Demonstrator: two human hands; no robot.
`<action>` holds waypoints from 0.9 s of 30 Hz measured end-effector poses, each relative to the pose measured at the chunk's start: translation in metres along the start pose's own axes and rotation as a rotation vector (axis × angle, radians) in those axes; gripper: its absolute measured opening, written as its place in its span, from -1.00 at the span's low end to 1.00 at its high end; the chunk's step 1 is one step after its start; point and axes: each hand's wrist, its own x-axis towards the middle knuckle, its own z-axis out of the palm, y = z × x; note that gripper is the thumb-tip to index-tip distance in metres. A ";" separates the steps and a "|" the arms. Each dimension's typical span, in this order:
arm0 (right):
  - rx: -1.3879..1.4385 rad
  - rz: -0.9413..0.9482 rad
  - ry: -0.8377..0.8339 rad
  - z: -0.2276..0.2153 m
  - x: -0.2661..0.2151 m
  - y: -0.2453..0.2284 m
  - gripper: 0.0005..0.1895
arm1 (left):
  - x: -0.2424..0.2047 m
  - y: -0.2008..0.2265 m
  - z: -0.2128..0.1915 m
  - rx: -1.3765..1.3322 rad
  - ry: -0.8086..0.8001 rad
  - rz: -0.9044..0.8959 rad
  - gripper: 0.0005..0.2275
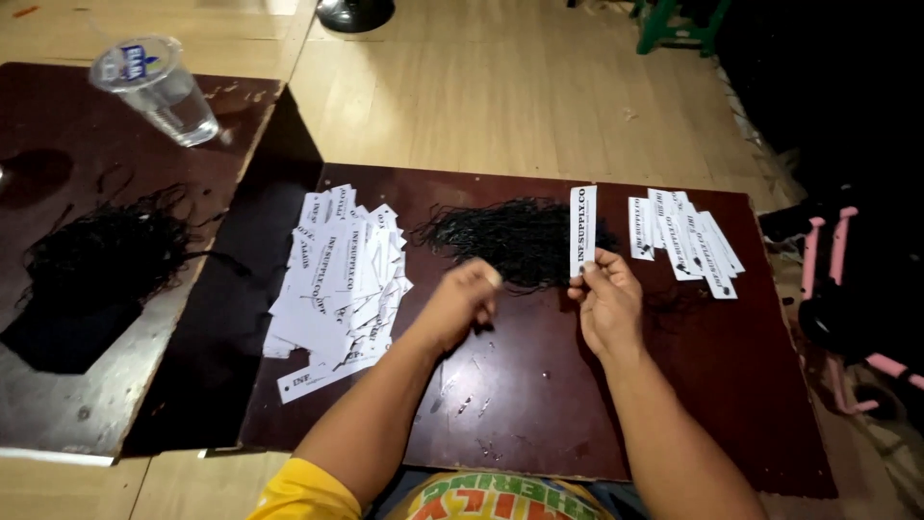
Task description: Attaching paper labels to thin black strings manually on a wooden table.
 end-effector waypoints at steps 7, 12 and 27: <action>-0.014 -0.075 0.271 -0.019 0.017 -0.009 -0.94 | -0.015 -0.017 0.015 -0.052 -0.485 -0.089 -0.82; -0.028 -0.217 0.464 -0.053 0.036 -0.024 -0.98 | 0.002 -0.011 0.002 0.035 -0.151 0.122 -0.81; -0.930 -0.751 0.711 -0.172 0.044 -0.048 -0.83 | -0.002 0.000 0.009 0.533 0.029 0.073 -0.91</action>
